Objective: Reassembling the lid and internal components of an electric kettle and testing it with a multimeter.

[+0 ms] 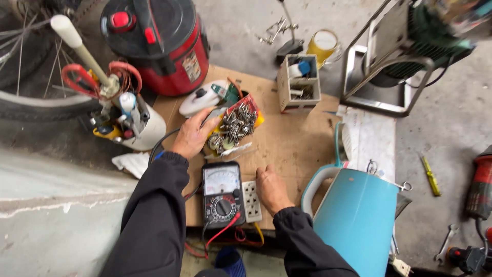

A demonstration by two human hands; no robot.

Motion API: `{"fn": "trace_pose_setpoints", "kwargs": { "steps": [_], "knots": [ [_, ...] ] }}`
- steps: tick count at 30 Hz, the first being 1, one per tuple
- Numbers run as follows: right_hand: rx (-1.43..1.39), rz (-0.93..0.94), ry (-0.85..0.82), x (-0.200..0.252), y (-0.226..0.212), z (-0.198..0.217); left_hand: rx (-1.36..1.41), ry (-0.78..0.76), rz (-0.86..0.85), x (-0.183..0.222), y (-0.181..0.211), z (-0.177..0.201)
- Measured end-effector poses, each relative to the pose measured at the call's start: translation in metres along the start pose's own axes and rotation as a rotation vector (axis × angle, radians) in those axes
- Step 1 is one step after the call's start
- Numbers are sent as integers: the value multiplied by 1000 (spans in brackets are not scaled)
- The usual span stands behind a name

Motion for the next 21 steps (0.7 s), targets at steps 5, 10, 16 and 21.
{"fn": "trace_pose_setpoints", "kwargs": {
  "steps": [5, 10, 16, 21],
  "knots": [
    [-133, -42, 3, 2, 5, 6, 25, -27, 62, -4, -8, -1],
    [-517, -259, 7, -2, 28, 26, 61, -17, 82, -5, -6, -1],
    [-1589, -439, 149, 0, 5, 111, 119, 13, 109, -2, -11, -4],
    [-1989, -487, 128, 16, -17, 164, 168, 3, 97, -2, -13, -5]
  ]
}}
Point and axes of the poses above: each hand's wrist, its own x-axis away from the middle knuckle, its own z-axis out of the back of the hand, y = z × x, the point moved 9 cm from there along -x, towards the middle knuckle, and after that the axes turned 1 degree about -y, right-handed, at the moved point
